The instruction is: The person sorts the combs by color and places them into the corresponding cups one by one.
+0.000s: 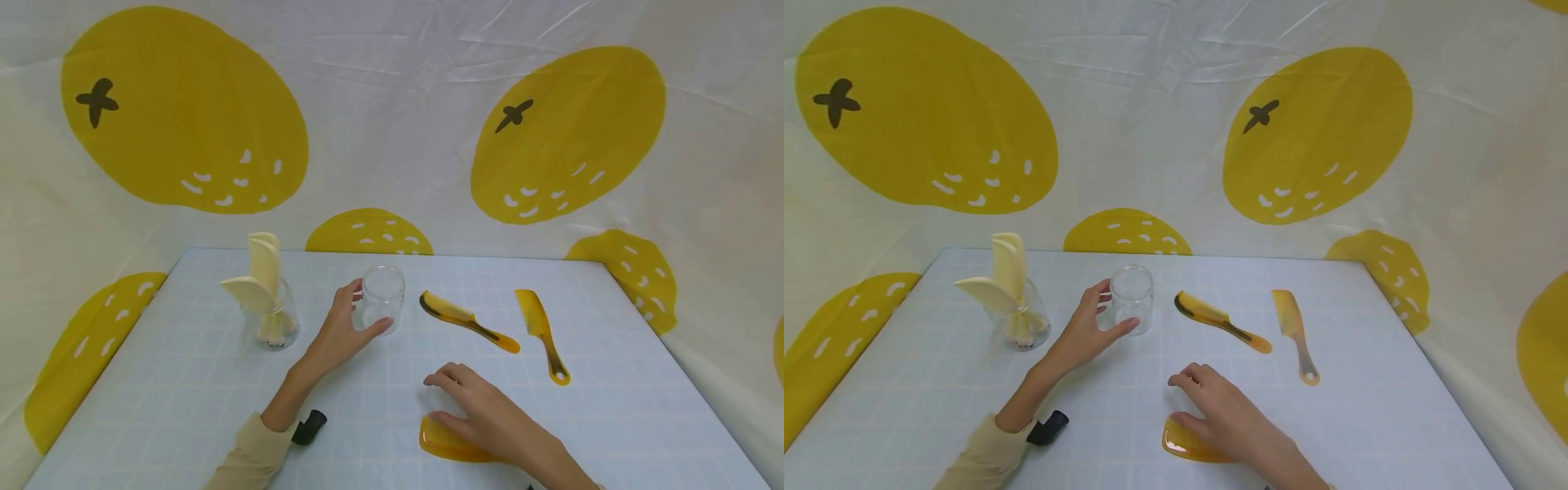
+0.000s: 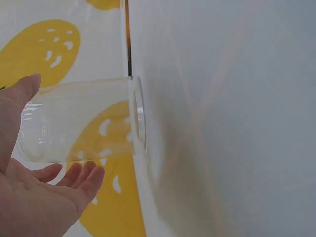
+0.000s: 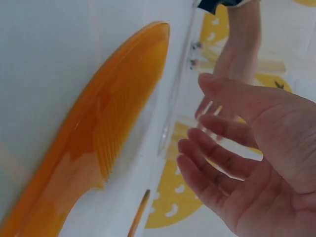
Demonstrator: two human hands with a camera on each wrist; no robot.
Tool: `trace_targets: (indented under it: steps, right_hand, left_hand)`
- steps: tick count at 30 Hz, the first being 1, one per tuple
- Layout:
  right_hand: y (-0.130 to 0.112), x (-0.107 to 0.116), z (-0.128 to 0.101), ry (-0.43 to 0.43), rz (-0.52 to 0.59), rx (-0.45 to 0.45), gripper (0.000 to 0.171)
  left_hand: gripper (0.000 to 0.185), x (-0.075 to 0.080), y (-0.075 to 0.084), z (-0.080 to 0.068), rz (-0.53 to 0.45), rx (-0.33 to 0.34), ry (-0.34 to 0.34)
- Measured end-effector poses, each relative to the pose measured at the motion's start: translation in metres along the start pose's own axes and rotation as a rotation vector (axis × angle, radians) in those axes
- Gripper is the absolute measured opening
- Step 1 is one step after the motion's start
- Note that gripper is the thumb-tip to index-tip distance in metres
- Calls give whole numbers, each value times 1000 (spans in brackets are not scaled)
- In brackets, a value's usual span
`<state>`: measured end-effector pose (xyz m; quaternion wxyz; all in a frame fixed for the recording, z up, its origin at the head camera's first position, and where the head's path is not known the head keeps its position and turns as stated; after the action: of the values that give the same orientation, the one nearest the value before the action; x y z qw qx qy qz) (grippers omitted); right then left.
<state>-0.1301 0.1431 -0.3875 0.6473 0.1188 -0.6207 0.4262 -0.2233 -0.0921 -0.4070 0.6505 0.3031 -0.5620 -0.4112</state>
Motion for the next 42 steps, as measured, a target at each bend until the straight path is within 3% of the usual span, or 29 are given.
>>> trace_targets:
  steps: [10, 19, 26, 35, 42]
  right_hand:
    - [-1, -5, -19, -13, -19, 98, 34]
    - [4, -6, -34, -163, 13, 23, 35]
    - [3, -6, -40, -119, 22, 107, 34]
    - [4, -9, -36, -293, 1, -50, 33]
    - [-7, -5, -34, -237, -110, 77, 32]
  left_hand:
    - [96, -5, 1, 9, -10, 33, -16]
    - [99, -7, -1, 16, -33, 48, -11]
    - [93, -8, -2, 18, -30, 52, -9]
    - [92, -8, -5, 18, -26, 59, -27]
    - [93, -9, -7, 17, -35, 71, -30]
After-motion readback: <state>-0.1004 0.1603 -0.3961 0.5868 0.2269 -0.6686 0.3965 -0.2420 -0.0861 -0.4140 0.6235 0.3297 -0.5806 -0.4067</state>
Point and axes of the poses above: each hand's wrist, its own z-axis towards the middle knuckle, its own x-axis out of the back of the hand, y = z × x, the point moved 5 cm from there along z, towards the middle knuckle, and after that the axes turned 2 degrees about y, right-handed, at the moved point
